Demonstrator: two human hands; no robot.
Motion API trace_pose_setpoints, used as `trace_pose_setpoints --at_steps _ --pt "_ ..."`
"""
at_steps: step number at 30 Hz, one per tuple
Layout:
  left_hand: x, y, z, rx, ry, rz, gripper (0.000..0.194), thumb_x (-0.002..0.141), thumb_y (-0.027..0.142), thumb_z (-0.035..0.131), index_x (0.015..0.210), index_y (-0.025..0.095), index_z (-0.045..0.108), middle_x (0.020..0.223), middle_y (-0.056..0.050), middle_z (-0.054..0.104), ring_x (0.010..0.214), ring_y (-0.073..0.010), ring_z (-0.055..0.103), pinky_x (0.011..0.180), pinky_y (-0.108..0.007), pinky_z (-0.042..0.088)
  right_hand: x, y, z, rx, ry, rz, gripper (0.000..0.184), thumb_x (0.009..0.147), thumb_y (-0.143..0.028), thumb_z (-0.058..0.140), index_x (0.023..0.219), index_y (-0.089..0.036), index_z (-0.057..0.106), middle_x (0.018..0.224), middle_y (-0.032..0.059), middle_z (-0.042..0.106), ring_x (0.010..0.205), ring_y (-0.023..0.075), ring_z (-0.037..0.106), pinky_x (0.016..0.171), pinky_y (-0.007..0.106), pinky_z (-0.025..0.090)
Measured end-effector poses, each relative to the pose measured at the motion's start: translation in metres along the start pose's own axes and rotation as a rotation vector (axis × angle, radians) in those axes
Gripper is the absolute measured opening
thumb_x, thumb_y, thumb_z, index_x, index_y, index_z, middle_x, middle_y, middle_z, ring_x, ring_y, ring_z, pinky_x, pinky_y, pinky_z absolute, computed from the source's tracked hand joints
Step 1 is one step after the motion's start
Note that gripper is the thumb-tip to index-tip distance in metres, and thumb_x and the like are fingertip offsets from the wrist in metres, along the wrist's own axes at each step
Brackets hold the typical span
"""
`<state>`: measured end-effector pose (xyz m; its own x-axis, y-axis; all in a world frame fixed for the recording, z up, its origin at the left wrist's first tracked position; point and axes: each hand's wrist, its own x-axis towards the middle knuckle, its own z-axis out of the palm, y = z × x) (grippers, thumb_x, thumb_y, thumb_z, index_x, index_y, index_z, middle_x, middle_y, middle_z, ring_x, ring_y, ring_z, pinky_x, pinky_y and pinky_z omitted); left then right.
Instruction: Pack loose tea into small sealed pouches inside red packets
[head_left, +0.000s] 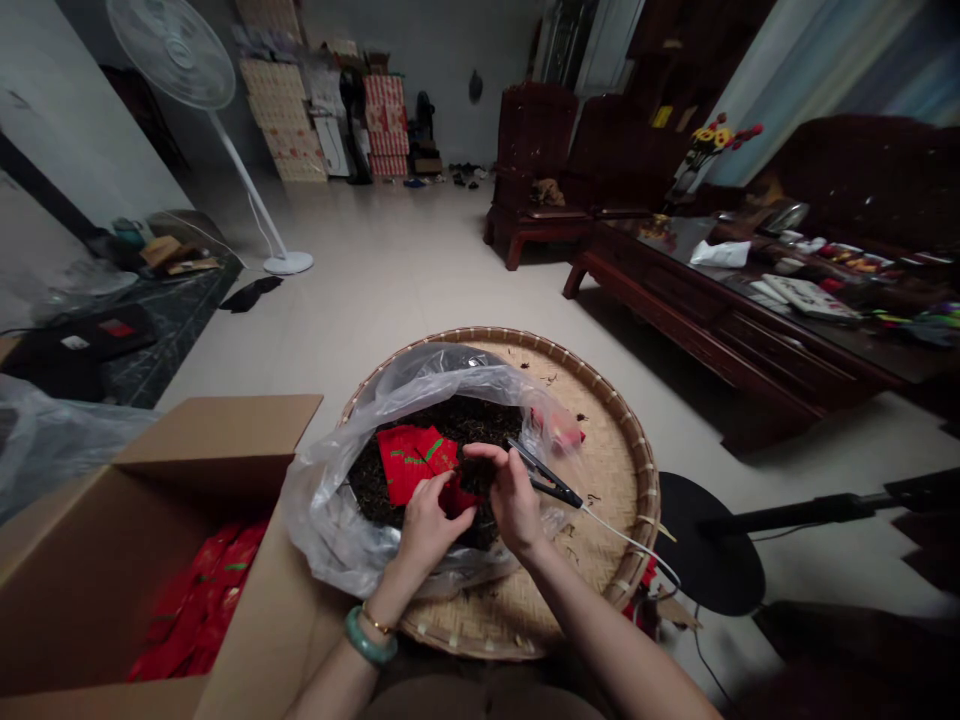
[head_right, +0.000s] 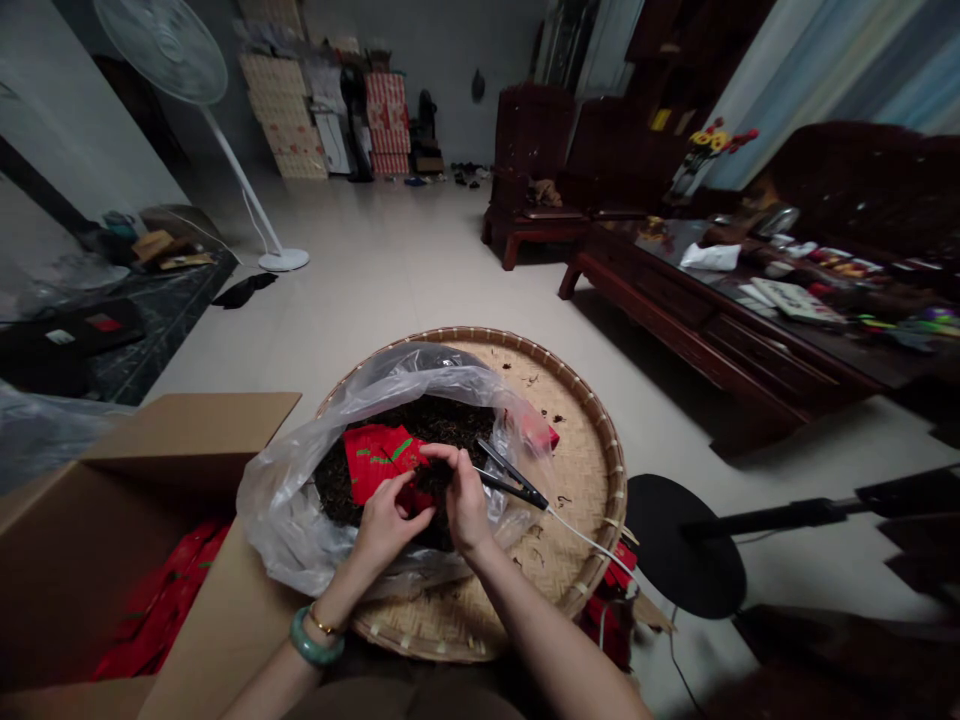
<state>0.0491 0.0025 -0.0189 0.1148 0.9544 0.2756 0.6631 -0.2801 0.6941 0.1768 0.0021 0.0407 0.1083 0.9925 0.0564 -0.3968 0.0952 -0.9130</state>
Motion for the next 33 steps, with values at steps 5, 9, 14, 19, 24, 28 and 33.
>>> trace_pose_setpoints --at_steps 5,9,14,19,24,28,33 --pt "-0.001 -0.001 0.0 -0.01 -0.015 -0.008 0.045 0.064 0.028 0.071 0.106 0.016 0.056 0.086 -0.007 0.066 0.075 -0.0214 0.062 0.063 -0.033 0.051 -0.005 0.0 -0.011 -0.175 -0.192 -0.034 0.054 0.093 -0.053 0.021 0.113 -0.023 0.061 0.121 0.0045 0.059 0.118 0.0237 0.048 0.105 0.043 0.028" --pt "-0.002 0.002 -0.003 0.006 -0.042 0.001 0.038 0.065 0.028 0.07 0.099 0.016 0.058 0.082 -0.006 0.065 0.076 -0.0224 0.062 0.065 -0.033 0.051 -0.008 -0.009 -0.013 -0.427 -0.453 -0.007 0.053 0.092 -0.055 0.021 0.136 -0.03 0.038 0.139 0.0019 0.044 0.13 0.0228 0.036 0.112 0.05 0.002" --pt "-0.004 0.0 -0.003 0.009 -0.029 -0.013 0.045 0.065 0.025 0.069 0.108 0.017 0.055 0.089 -0.006 0.065 0.079 -0.0219 0.062 0.065 -0.033 0.051 -0.007 -0.018 -0.02 -0.481 -0.389 -0.033 0.053 0.093 -0.054 0.02 0.141 -0.032 0.025 0.142 0.0038 0.039 0.131 0.0209 0.034 0.111 0.049 0.015" --pt "-0.004 -0.002 -0.004 -0.015 -0.024 -0.004 0.048 0.067 0.026 0.068 0.112 0.019 0.054 0.093 -0.006 0.065 0.079 -0.0211 0.062 0.066 -0.033 0.052 -0.015 -0.025 -0.023 -0.913 -0.345 -0.198 0.032 0.09 -0.033 0.043 0.118 -0.025 0.057 0.121 0.0081 0.055 0.118 0.0247 0.043 0.101 0.048 0.033" --pt "-0.004 0.002 -0.006 -0.03 -0.057 0.004 0.047 0.068 0.023 0.067 0.113 0.02 0.053 0.094 -0.007 0.065 0.08 -0.0212 0.062 0.068 -0.034 0.051 -0.022 -0.025 -0.023 -1.217 -0.372 -0.295 0.024 0.083 -0.023 0.051 0.104 -0.022 0.063 0.116 0.0115 0.052 0.121 0.0293 0.033 0.099 0.052 0.036" --pt "-0.005 0.002 -0.006 -0.039 -0.058 -0.006 0.048 0.069 0.024 0.067 0.114 0.02 0.052 0.096 -0.007 0.064 0.082 -0.0216 0.061 0.069 -0.034 0.051 -0.02 -0.024 -0.022 -1.266 -0.322 -0.358 0.028 0.083 -0.02 0.049 0.108 -0.021 0.061 0.117 0.012 0.049 0.124 0.0289 0.031 0.102 0.051 0.033" --pt "-0.007 -0.003 -0.005 -0.051 -0.063 -0.017 0.05 0.066 0.022 0.068 0.114 0.02 0.054 0.099 -0.008 0.064 0.087 -0.0231 0.061 0.072 -0.035 0.051 -0.023 -0.024 -0.018 -1.324 -0.371 -0.278 0.022 0.082 -0.03 0.057 0.101 -0.023 0.065 0.123 0.0112 0.048 0.13 0.0336 0.023 0.103 0.055 0.03"
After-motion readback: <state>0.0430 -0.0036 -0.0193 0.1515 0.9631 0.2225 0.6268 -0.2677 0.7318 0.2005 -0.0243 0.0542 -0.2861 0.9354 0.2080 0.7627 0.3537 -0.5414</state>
